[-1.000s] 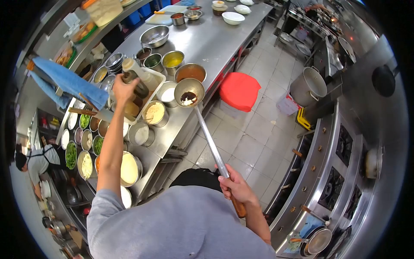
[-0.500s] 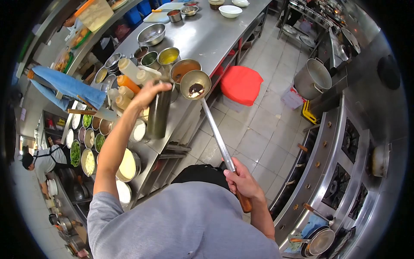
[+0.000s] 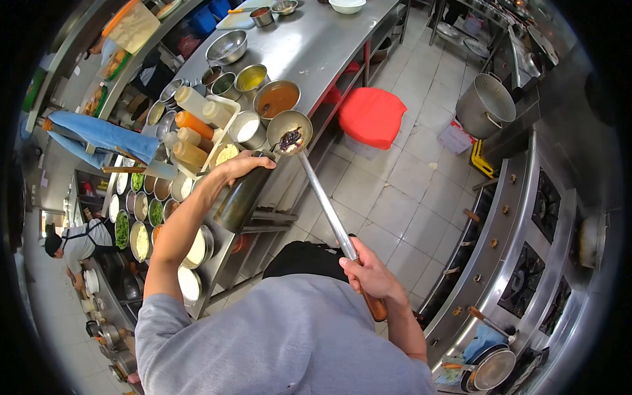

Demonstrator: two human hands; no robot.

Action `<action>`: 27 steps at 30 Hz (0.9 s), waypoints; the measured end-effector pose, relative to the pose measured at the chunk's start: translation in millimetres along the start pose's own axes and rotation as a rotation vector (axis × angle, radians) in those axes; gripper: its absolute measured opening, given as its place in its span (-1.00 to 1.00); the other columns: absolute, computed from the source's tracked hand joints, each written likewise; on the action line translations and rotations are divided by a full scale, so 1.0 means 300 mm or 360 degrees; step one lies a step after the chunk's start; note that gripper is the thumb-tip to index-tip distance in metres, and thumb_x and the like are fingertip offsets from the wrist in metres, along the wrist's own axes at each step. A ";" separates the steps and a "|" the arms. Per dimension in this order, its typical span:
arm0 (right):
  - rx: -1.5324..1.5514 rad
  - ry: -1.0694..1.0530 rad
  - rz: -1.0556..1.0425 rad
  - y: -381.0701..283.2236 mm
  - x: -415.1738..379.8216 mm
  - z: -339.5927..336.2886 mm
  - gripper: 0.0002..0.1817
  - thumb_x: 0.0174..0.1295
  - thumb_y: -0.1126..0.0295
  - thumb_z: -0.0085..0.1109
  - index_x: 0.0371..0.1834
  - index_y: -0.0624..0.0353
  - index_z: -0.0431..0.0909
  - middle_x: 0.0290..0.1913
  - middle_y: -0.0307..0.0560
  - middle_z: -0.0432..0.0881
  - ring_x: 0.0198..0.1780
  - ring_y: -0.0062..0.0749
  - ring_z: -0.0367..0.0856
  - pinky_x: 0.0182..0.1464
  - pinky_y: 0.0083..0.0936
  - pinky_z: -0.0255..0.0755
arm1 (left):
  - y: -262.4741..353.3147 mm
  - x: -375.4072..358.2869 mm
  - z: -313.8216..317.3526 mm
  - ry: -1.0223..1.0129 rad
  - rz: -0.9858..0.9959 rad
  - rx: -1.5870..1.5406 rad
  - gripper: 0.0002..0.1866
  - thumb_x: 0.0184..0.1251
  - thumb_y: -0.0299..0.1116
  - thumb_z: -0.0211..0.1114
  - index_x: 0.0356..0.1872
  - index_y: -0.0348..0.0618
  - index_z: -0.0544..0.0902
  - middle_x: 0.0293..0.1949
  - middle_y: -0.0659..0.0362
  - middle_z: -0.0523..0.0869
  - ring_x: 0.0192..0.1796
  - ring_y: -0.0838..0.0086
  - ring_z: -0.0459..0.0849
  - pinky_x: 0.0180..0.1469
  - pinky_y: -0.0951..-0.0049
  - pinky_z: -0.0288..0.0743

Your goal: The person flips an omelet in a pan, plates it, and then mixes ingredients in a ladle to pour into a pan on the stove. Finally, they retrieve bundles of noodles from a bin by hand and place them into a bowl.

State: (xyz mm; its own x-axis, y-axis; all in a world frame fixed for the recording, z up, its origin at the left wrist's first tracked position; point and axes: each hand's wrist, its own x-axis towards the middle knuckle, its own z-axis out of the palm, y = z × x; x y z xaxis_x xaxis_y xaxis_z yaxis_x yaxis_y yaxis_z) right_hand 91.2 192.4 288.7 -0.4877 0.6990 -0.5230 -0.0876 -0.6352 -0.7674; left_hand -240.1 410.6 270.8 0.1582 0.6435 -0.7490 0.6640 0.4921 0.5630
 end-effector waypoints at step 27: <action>0.0639 0.0316 -0.0141 0.175 0.020 0.691 -0.52 0.37 0.39 -0.02 0.34 0.12 0.20 -0.57 -0.34 0.26 -0.69 -0.72 0.23 -0.65 -0.71 0.18 | -0.208 -0.120 -0.195 -0.0101 0.0956 -0.0110 -0.13 -0.05 0.01 0.46 0.17 -0.47 0.38 0.00 -0.07 0.57 0.05 0.28 0.56 0.16 0.33 0.39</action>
State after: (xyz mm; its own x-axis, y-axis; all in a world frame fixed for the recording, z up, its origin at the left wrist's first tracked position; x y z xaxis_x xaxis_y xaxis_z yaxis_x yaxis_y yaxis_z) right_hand -96.4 95.1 322.0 -0.2907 0.7811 -0.5527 -0.4704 -0.6196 -0.6283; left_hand -329.9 391.2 283.1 0.5353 0.7853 -0.3111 0.3962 0.0919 0.9136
